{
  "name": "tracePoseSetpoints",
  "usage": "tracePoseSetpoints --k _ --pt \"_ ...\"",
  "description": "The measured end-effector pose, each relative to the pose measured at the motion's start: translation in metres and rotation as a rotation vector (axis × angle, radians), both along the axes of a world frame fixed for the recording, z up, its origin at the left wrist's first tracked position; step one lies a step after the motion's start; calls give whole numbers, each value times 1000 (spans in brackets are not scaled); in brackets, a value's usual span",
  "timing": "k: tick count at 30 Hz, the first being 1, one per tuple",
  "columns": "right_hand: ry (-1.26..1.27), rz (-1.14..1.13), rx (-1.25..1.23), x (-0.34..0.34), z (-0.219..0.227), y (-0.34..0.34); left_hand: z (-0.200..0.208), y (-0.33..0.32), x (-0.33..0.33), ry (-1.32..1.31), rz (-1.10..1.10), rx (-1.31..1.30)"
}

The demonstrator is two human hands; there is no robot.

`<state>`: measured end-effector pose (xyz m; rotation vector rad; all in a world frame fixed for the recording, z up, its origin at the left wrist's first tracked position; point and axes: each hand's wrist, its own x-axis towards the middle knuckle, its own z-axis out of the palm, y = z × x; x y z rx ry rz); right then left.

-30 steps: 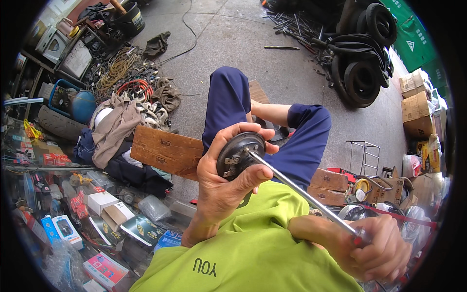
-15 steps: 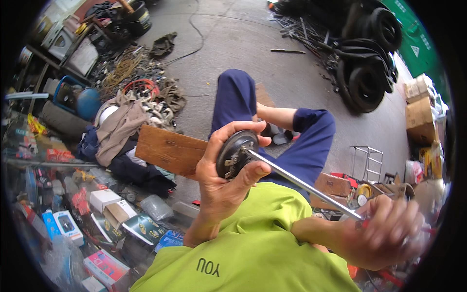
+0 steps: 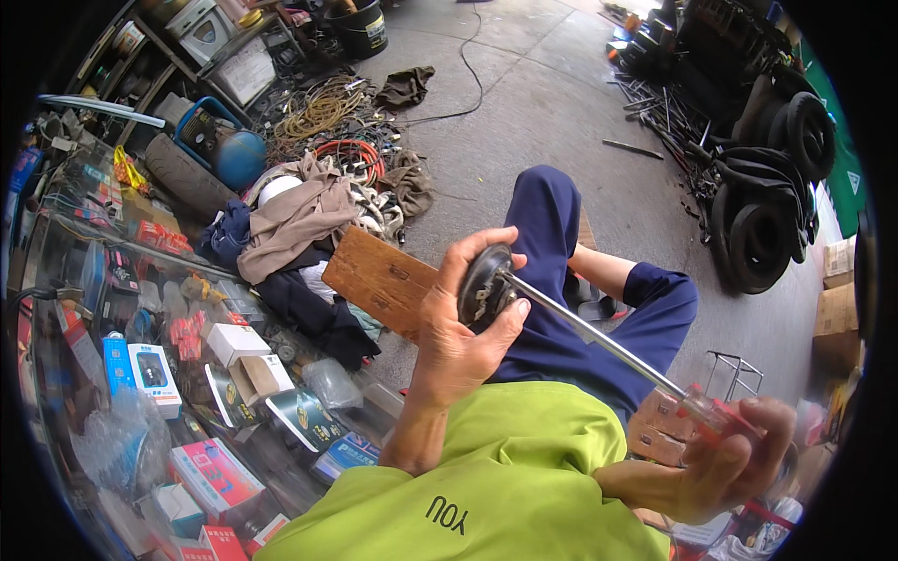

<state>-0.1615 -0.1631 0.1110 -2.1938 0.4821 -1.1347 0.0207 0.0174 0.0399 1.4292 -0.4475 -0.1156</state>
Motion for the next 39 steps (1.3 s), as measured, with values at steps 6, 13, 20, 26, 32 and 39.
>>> tracePoseSetpoints --k 6,13,20,26,32,39 --pt "-81 -50 59 7 -4 2 3 -8 -8 97 -19 -82" --pt "-136 240 15 -1 7 -11 11 -12 -15 106 -20 -76" --pt "-403 -32 59 13 7 -15 16 -24 -28 233 -122 -187" --pt "-189 138 -67 -7 5 -22 13 -25 -27 222 -114 -148" --pt "-244 141 128 3 7 -17 14 -21 -23 209 -109 -157" --pt "-292 -188 257 0 2 -14 11 -26 -26 257 -144 -171"
